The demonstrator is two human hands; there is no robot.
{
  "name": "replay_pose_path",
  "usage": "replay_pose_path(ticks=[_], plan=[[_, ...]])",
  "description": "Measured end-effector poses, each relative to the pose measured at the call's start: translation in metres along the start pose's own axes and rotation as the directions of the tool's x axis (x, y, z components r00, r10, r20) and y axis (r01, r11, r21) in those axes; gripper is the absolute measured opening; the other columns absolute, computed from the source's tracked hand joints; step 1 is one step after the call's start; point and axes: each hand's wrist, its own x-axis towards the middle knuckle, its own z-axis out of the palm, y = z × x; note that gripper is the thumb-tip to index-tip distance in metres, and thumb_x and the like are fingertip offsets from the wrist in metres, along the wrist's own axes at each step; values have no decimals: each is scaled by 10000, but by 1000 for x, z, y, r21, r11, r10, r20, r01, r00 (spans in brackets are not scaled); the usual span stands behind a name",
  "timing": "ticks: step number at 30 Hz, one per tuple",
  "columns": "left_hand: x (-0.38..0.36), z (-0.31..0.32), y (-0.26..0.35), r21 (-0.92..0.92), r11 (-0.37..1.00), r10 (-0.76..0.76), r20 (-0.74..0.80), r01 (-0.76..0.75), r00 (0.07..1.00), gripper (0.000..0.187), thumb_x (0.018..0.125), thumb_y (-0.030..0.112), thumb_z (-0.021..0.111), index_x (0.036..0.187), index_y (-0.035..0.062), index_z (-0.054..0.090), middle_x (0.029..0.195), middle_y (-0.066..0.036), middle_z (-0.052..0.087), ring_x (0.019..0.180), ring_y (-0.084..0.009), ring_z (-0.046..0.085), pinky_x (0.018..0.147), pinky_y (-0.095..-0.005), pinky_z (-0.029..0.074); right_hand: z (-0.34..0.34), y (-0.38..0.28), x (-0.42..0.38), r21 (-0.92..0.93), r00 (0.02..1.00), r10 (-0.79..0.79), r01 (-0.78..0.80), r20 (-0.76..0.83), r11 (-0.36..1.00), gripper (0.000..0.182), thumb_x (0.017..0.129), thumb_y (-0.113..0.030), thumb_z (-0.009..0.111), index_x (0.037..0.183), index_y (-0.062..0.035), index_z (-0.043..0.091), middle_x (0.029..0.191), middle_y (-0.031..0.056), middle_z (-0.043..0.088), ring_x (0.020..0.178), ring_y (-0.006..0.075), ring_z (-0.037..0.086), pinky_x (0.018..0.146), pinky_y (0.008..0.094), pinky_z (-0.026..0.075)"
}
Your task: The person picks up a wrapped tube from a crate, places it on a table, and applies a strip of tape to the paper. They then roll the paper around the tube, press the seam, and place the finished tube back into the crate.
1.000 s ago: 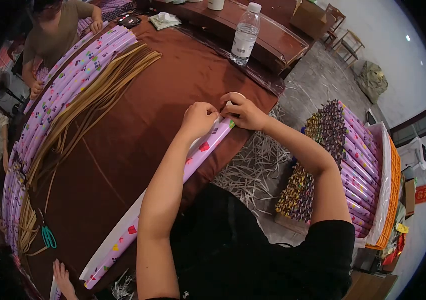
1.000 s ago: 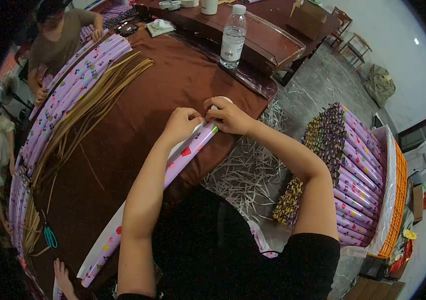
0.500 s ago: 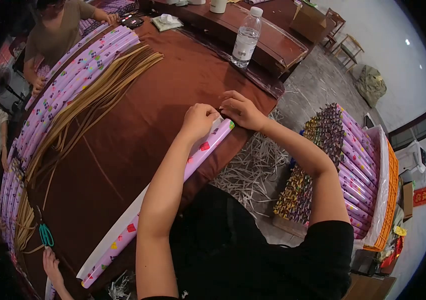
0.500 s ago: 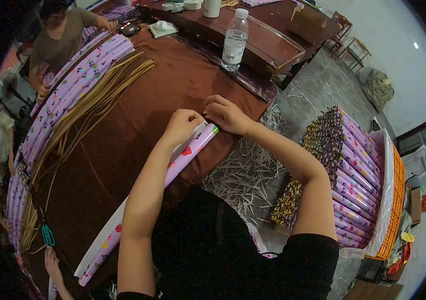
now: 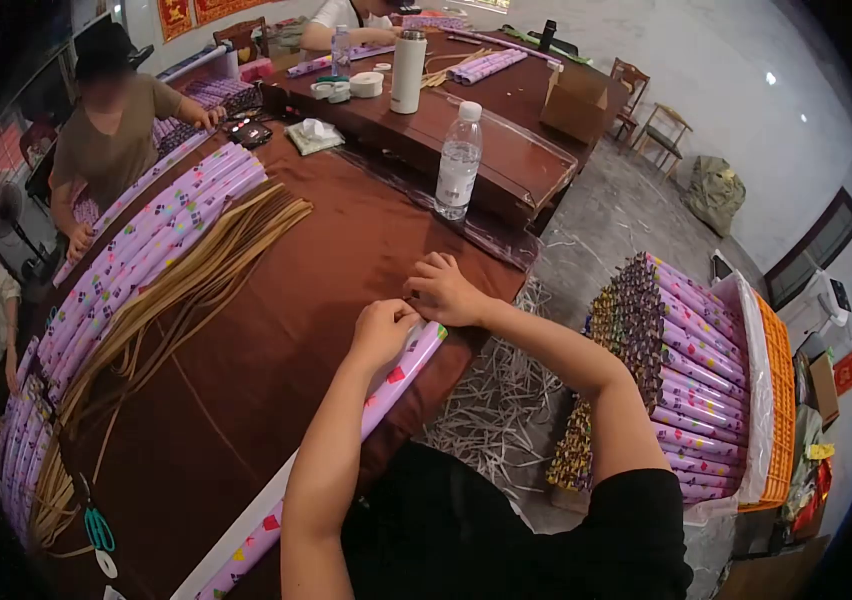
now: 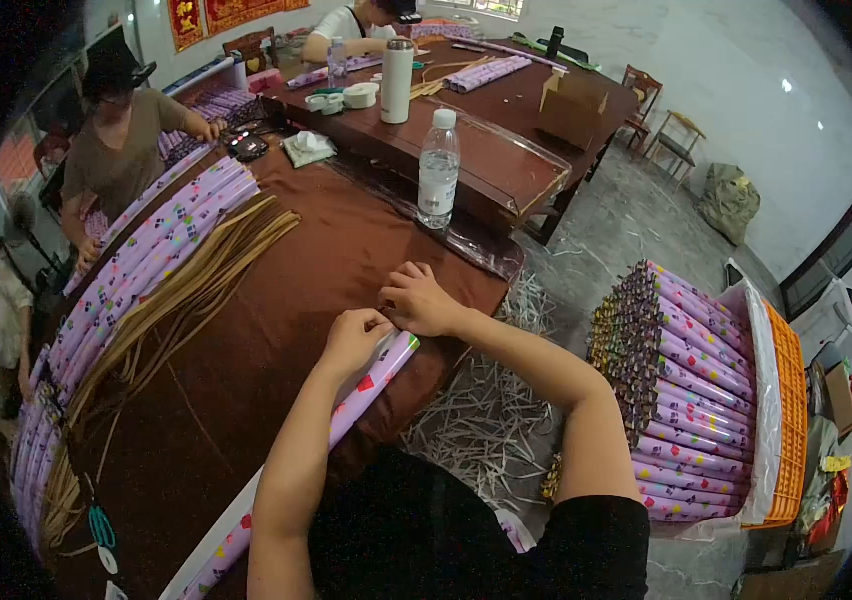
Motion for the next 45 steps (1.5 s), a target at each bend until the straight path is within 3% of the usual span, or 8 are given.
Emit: replay_pose_path(ticks=[10,18,22,27,34,36,40,45], plan=[[0,2,0,5,1000,3,-17,-3,1000,145,822,175,680,862,38,705,810,-134,692,787,-285,668,735,-394,505,5,3,6,10,983,169,-169,-72,986,209,772,-105,635,874,-19,474,941,176,480,879,378,476,764,438,411],[0,3,-2,28,1000,13,-9,-12,1000,148,821,182,677,867,47,715,823,-134,696,799,-289,672,746,-400,510,15,6,4,22,963,231,-230,-137,973,616,751,-52,631,1295,36,357,1040,227,489,950,393,527,839,430,447],[0,4,-3,37,999,28,-12,-27,1000,155,823,195,684,863,48,715,826,-134,699,808,-294,672,749,-401,511,18,6,8,-19,956,164,-174,-244,985,558,754,-25,606,1262,36,384,1036,220,484,925,383,530,829,417,456],[1,4,-4,35,999,35,-17,-35,999,160,825,200,686,872,50,715,847,-139,701,821,-301,672,762,-406,510,7,18,30,306,867,370,-271,-334,913,505,749,-10,579,1229,5,420,1074,211,507,1002,387,513,870,459,451],[3,5,-4,29,1000,-5,-17,6,1000,159,828,201,686,872,51,720,861,-142,706,843,-298,677,781,-401,513,19,33,49,-414,902,274,-402,-335,817,251,814,-211,704,955,-30,602,1039,125,560,988,316,525,851,423,415],[1,6,-5,24,1000,3,-13,-3,1000,160,829,200,686,876,51,721,867,-141,707,845,-298,678,785,-400,514,16,27,51,-287,848,227,-396,-478,872,215,826,-185,690,954,-33,607,1033,131,567,990,324,524,867,426,406],[-1,0,1,-18,1000,7,-16,-8,1000,174,814,194,701,925,63,728,878,-145,707,837,-295,681,772,-392,520,-16,-18,37,-54,821,-10,-25,-571,998,190,815,-155,693,923,-34,594,944,128,581,902,342,545,797,435,425],[15,2,-15,-411,909,2,-149,-64,989,275,964,239,597,1093,11,680,843,-14,643,739,-78,565,645,-241,468,-6,-116,19,5,700,-713,714,-20,701,343,855,-370,673,933,-45,593,969,103,570,919,289,555,826,404,447]])
